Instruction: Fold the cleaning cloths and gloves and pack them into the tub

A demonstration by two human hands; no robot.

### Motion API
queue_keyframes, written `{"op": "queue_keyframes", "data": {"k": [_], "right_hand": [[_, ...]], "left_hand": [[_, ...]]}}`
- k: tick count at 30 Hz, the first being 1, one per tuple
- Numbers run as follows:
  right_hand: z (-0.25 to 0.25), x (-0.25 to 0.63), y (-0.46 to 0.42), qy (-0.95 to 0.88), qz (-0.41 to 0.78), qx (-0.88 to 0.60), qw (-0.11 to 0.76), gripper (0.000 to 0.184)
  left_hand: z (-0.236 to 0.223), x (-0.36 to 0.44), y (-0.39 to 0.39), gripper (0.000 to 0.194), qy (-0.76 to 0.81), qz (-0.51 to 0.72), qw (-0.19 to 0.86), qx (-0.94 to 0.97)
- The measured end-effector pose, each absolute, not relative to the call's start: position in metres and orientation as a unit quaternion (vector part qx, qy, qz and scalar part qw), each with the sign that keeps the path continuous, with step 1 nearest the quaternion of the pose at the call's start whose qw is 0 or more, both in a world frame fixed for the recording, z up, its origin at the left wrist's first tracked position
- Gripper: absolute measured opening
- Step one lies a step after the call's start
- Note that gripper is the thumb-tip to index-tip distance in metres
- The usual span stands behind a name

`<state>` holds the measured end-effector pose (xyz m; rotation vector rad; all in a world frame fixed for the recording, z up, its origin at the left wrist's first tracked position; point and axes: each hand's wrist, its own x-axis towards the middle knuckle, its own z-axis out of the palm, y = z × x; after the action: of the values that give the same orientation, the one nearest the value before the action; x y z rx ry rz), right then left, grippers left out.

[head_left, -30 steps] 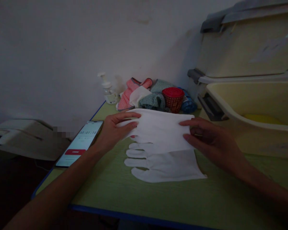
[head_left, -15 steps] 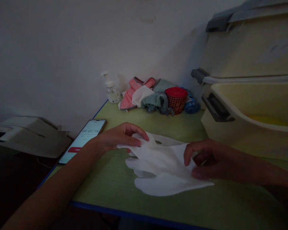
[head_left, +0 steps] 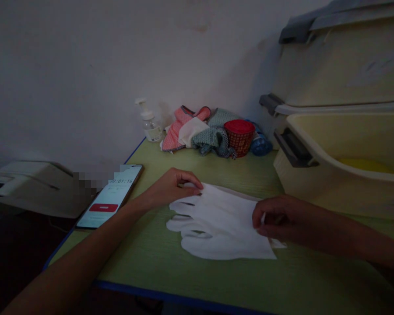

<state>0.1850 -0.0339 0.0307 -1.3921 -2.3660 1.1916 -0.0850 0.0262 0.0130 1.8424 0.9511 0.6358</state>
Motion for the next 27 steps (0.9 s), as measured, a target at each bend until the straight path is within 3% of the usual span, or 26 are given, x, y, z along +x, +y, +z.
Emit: {"op": "queue_keyframes", "data": {"k": [6, 11, 16, 20, 24, 27], "right_hand": [[0.036, 0.186, -0.036, -0.782, 0.388, -0.486, 0.040, 0.020], [0.035, 0.184, -0.035, -0.778, 0.382, -0.496, 0.055, 0.020], [0.038, 0.181, -0.037, -0.762, 0.426, -0.482, 0.076, 0.019], [0.044, 0.177, -0.041, -0.760, 0.364, -0.490, 0.223, 0.015], [0.046, 0.177, -0.040, -0.693, 0.278, -0.515, 0.420, 0.039], [0.045, 0.179, -0.037, -0.724, 0.225, -0.480, 0.442, 0.011]], "left_hand": [[0.006, -0.073, 0.023, 0.021, 0.417, 0.260, 0.433, 0.756], [0.003, -0.071, 0.023, 0.033, 0.432, 0.252, 0.471, 0.727], [0.005, -0.073, 0.024, 0.026, 0.444, 0.308, 0.479, 0.691], [0.017, -0.076, 0.019, 0.019, 0.466, 0.446, 0.369, 0.670], [0.029, -0.079, 0.012, 0.007, 0.407, 0.603, 0.189, 0.660], [0.033, -0.082, 0.011, 0.008, 0.350, 0.628, 0.149, 0.679]]}}
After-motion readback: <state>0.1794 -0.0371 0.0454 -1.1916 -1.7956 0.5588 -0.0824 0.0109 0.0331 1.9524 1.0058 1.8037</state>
